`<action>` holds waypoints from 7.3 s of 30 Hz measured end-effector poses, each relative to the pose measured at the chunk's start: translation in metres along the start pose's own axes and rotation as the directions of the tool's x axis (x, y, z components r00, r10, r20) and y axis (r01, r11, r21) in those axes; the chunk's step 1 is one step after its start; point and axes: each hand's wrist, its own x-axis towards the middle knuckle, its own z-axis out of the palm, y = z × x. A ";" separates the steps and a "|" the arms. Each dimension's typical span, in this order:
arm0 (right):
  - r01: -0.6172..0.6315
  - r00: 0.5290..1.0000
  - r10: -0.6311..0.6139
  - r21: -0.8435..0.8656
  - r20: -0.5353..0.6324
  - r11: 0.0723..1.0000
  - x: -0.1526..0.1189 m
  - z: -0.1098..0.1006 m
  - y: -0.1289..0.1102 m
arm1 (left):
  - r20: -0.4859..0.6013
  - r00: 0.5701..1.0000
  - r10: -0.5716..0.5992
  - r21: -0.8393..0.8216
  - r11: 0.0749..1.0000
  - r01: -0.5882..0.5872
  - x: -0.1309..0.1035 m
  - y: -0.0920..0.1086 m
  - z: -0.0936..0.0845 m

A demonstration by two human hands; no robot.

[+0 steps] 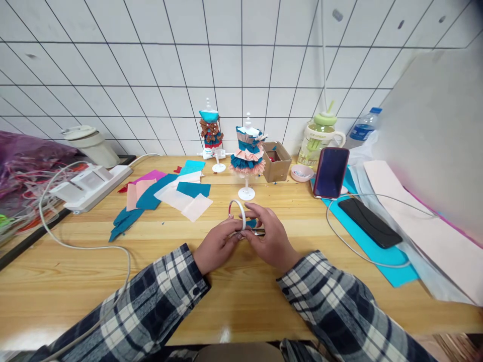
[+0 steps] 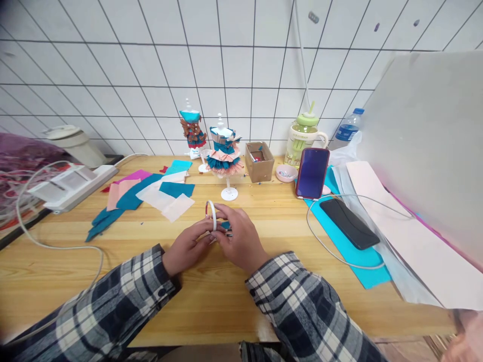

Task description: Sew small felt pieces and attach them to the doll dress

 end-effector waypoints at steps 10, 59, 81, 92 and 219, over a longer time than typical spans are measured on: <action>0.045 0.997 -0.044 0.012 -0.068 0.999 -0.003 0.003 -0.001 | -0.010 0.997 0.072 0.050 0.996 -0.072 0.001 0.003 -0.003; -0.369 0.888 0.421 0.264 -0.182 0.891 0.007 -0.013 0.019 | -0.289 0.930 -0.226 0.508 0.788 0.349 0.004 -0.068 -0.078; -0.513 0.850 0.459 0.207 0.258 0.833 0.004 0.009 0.009 | -0.078 0.988 -0.137 0.125 0.981 0.146 0.007 -0.012 -0.027; -0.559 0.829 0.525 0.278 0.193 0.781 0.004 0.015 0.015 | -0.175 0.982 -0.067 0.038 0.996 0.075 0.002 -0.005 -0.024; -0.537 0.843 0.528 0.204 0.099 0.818 0.000 0.018 0.002 | -0.151 0.970 -0.189 -0.141 0.976 0.168 -0.002 0.008 -0.011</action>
